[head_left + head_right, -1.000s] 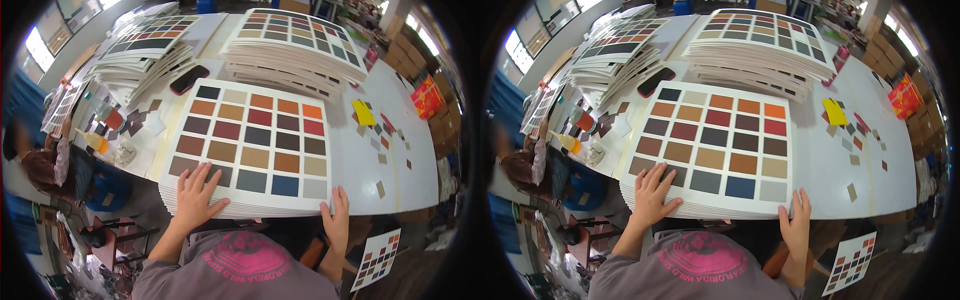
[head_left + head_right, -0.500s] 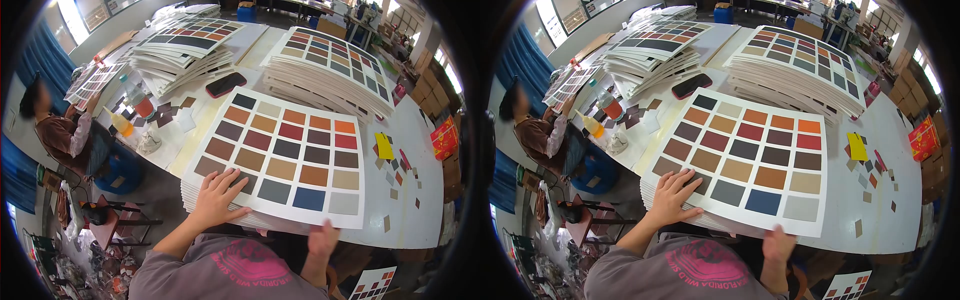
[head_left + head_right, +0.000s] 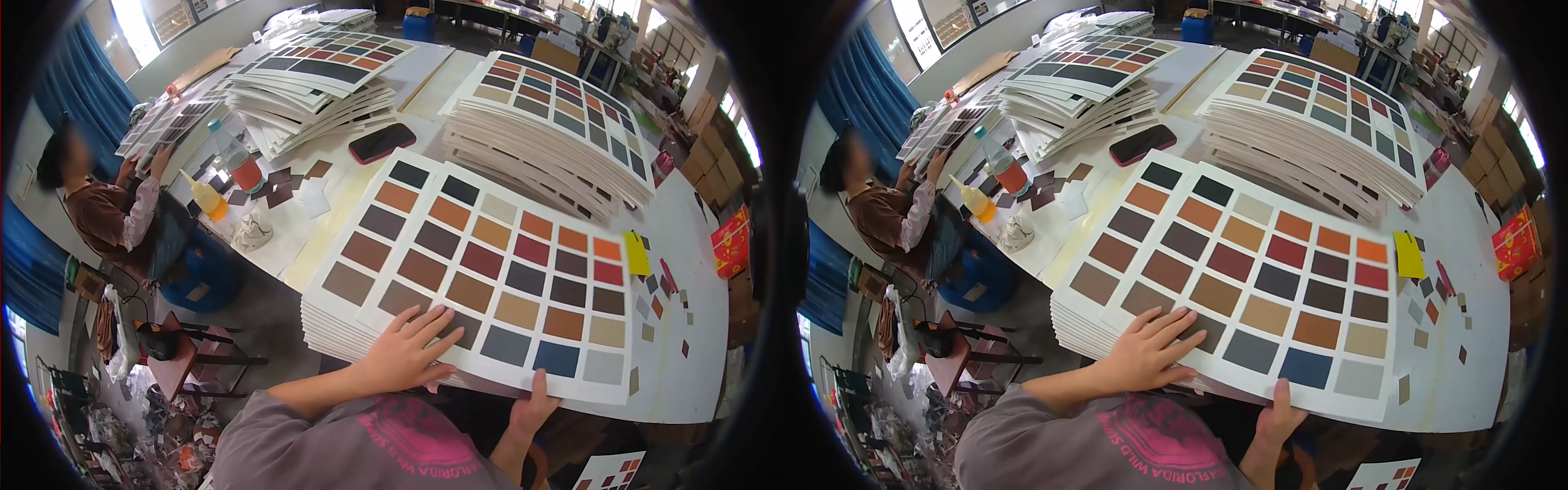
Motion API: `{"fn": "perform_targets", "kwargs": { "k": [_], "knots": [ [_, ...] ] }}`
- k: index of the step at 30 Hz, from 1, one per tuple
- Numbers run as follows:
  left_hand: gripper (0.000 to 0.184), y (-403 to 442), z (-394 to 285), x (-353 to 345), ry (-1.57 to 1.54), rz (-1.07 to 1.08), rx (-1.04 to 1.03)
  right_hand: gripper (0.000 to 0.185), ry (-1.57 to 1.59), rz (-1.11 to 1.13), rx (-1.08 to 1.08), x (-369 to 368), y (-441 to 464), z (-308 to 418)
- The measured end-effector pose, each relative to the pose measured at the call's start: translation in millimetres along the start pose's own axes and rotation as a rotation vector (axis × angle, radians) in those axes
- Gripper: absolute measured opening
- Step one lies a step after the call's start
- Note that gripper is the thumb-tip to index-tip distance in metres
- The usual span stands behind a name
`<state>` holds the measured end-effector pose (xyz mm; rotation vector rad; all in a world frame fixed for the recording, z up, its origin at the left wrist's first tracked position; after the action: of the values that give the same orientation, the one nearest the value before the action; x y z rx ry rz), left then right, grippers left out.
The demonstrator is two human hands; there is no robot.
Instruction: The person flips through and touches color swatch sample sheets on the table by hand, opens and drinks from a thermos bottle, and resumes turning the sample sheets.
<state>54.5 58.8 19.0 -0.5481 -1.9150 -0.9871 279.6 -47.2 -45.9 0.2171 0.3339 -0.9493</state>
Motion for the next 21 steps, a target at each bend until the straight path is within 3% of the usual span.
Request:
{"fn": "perform_targets", "kwargs": {
  "k": [10,21],
  "knots": [
    [0.049,0,-5,2,0.02,-0.095,-0.018,0.051,0.154,0.019,-0.174,-2,19,-10],
    [0.044,-2,-4,5,-0.042,-0.119,-0.016,0.041,0.163,-0.062,-0.174,7,18,-14]
  ]
}}
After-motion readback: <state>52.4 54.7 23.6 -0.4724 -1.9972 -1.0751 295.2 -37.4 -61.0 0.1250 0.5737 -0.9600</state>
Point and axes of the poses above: each hand's wrist, its own y-axis towards the middle knuckle, its own x-axis out of the back of the hand, z = x × y, the point moved 10 cm from there along y, towards the middle knuckle, and after that the axes turned 3 degrees about -z, right-handed, at the moved point
